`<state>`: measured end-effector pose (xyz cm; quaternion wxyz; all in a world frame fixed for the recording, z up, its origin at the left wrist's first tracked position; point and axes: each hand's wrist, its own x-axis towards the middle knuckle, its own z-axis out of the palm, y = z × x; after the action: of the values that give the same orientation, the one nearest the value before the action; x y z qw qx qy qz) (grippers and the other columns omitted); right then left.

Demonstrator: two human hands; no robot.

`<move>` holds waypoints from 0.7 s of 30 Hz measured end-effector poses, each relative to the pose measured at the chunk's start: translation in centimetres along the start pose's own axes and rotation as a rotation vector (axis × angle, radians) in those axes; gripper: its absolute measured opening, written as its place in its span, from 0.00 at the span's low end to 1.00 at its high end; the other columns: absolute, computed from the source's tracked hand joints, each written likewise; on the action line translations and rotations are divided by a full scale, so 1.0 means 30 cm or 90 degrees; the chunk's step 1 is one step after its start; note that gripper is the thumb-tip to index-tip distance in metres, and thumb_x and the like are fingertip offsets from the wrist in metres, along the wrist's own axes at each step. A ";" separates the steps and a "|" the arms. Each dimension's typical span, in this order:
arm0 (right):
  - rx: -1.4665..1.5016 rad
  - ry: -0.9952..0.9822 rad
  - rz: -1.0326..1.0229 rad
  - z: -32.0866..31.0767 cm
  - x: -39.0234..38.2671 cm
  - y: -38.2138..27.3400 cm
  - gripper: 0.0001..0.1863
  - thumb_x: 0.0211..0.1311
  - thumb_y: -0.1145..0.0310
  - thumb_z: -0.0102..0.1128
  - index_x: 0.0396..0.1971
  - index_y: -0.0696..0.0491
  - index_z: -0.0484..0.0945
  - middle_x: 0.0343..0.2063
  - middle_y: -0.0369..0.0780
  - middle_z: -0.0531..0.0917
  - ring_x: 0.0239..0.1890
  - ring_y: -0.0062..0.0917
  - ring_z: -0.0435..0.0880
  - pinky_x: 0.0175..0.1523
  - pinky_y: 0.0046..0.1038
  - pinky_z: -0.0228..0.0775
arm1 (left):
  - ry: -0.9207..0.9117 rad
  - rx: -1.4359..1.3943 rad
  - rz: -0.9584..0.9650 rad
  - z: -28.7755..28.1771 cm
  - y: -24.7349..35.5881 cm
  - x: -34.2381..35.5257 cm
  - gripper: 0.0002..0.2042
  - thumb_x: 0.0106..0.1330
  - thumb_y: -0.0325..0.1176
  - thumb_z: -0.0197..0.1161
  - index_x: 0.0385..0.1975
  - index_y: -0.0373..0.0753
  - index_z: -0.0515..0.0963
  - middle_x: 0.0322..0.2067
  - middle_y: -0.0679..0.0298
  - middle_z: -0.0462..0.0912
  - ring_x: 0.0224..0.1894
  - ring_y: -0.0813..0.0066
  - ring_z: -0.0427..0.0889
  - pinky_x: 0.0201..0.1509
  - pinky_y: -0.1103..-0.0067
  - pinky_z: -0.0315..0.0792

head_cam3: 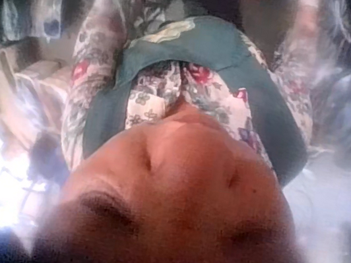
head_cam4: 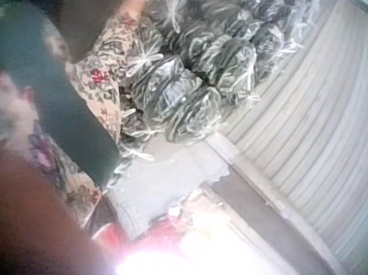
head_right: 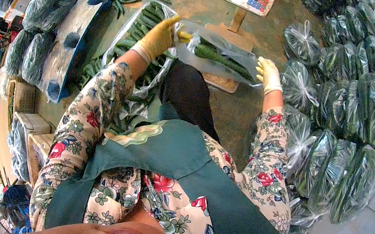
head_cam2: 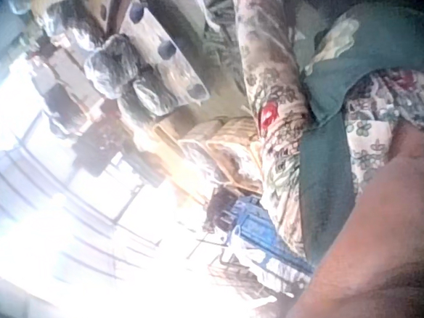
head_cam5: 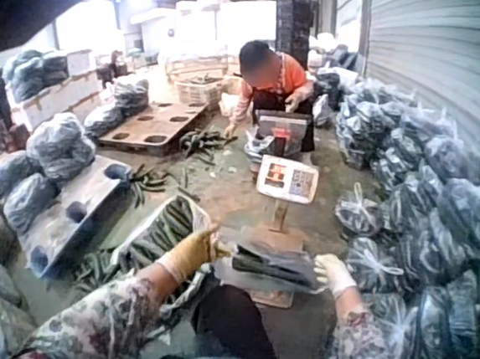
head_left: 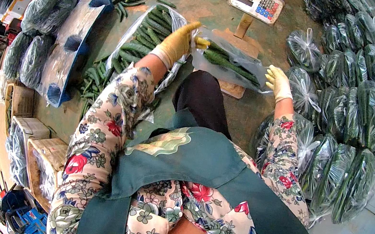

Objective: The person sits on the floor and packs green vegetables into clear plastic bags. They repeatedly fill bags, tie them shut, and place the finished bundles aside. A digital scale is visible nearby.

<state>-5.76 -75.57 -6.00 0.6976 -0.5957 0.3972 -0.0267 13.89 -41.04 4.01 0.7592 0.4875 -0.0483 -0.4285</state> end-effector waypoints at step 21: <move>0.008 -0.195 -0.137 0.224 -0.231 -0.073 0.22 0.65 0.59 0.64 0.55 0.55 0.77 0.47 0.39 0.84 0.46 0.21 0.83 0.52 0.22 0.71 | 0.055 0.114 -0.180 -0.076 -0.191 0.014 0.29 0.68 0.53 0.57 0.53 0.29 0.74 0.44 0.51 0.84 0.42 0.67 0.79 0.52 0.76 0.69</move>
<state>-5.59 -67.22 -0.70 0.7466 -0.6276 0.2204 -0.0128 11.81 -40.63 -1.81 0.6462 0.5729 0.0154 -0.5039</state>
